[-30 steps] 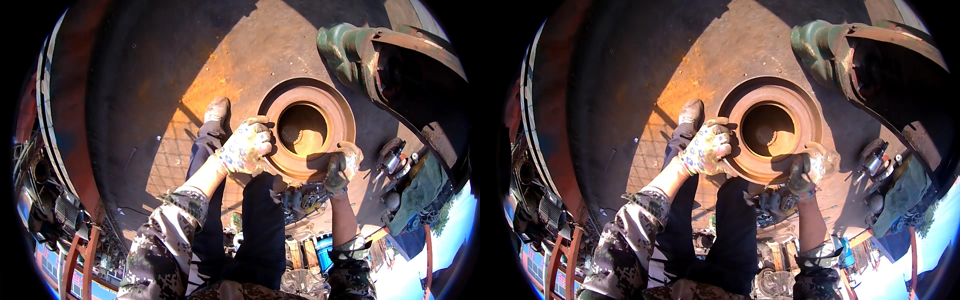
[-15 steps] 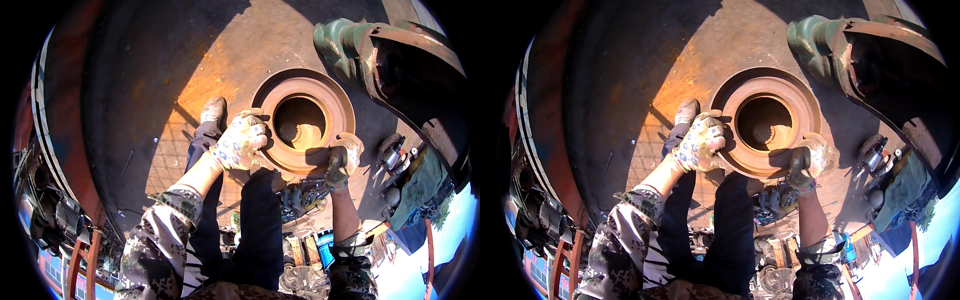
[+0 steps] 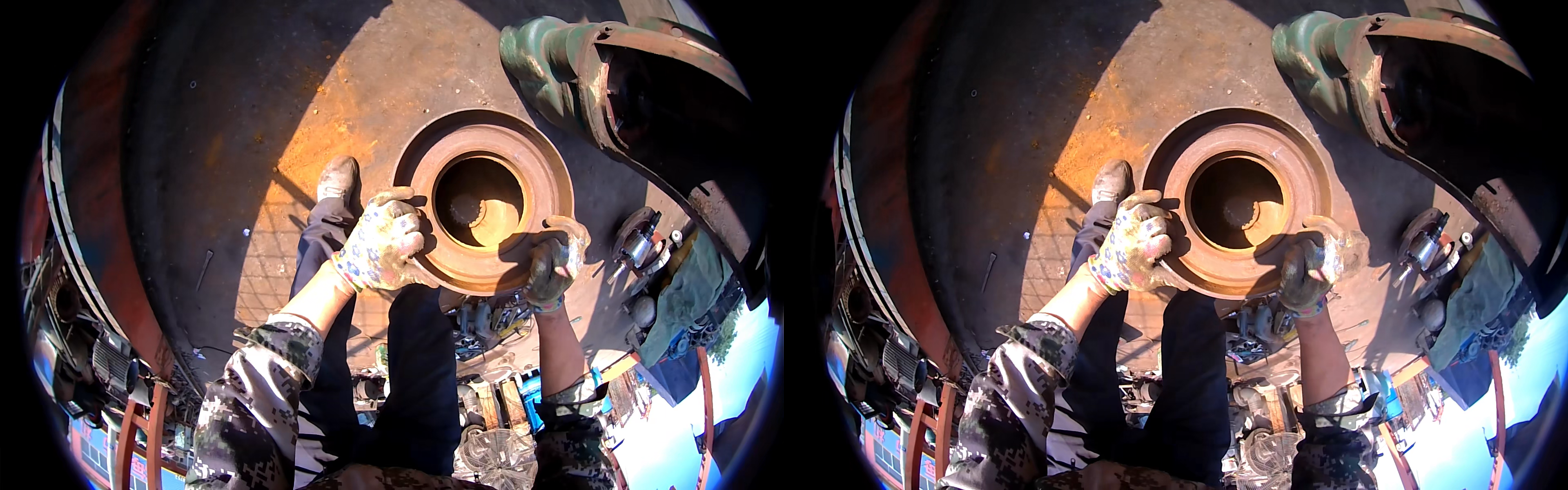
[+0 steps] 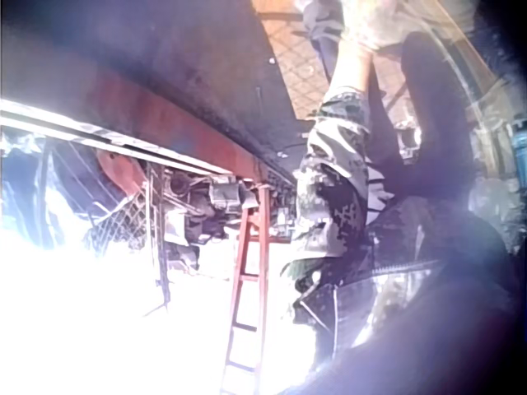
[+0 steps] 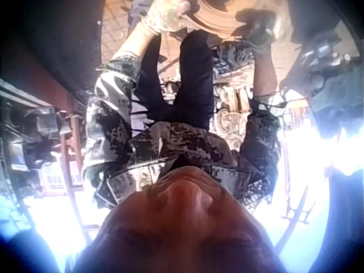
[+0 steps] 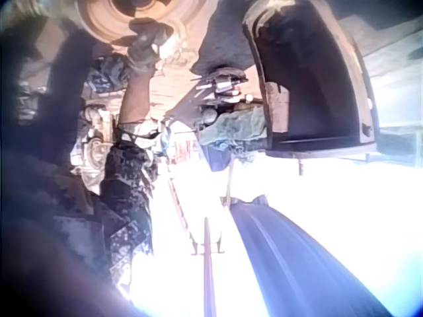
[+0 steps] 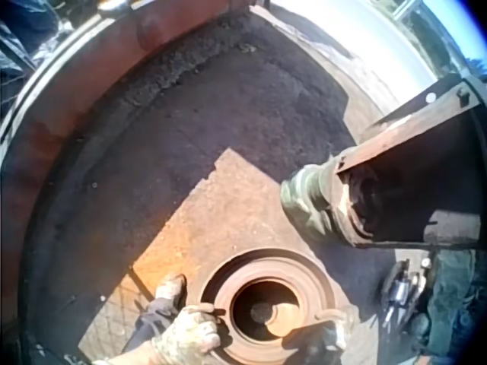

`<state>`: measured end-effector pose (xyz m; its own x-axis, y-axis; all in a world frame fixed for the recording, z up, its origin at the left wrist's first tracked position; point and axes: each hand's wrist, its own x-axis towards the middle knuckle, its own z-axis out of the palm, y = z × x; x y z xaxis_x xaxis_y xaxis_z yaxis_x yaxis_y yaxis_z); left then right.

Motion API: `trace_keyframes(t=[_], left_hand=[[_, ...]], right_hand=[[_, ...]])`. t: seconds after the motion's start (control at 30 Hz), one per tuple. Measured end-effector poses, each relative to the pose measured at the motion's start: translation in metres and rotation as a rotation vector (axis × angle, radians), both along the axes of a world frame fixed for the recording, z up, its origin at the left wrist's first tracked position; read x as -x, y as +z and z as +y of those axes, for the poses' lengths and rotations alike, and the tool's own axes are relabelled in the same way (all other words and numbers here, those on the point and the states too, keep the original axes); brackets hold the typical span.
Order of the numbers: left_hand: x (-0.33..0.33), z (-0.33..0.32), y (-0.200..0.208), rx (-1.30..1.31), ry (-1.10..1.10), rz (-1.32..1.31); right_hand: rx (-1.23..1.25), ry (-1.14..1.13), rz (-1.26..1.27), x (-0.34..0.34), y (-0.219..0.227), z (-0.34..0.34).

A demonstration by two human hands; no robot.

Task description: The person uses an angle grinder to smooth the edges of a corrugated metal pipe. They repeatedly rotate the pipe and grind both ends, occasionally inspecting the interior and exterior surfaces.

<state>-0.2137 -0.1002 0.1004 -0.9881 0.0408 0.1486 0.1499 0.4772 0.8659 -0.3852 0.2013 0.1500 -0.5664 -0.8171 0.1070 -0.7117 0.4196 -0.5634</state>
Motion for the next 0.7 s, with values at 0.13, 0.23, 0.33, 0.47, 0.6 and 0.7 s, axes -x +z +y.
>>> trace_keyframes(t=[0.13,0.23,0.33,0.47,0.6,0.7], left_hand=[[0.001,0.0,0.001,0.032,0.047,0.03],[0.01,-0.007,0.01,0.096,0.035,0.006],[0.012,-0.007,0.007,0.109,0.055,0.005],[0.01,-0.009,0.004,0.145,0.038,-0.089],[0.008,-0.01,0.001,0.153,0.053,-0.102],[0.014,0.0,0.001,0.13,0.051,-0.097]], right_hand=[[0.01,0.053,0.178,-0.001,-0.001,-0.009],[-0.011,-0.013,0.053,0.003,0.004,-0.013],[0.055,-0.156,0.087,0.003,-0.007,-0.027],[0.034,-0.193,0.081,0.012,0.003,-0.04],[0.063,-0.163,0.122,0.015,-0.006,-0.039],[0.031,-0.104,0.422,0.013,-0.028,-0.004]])
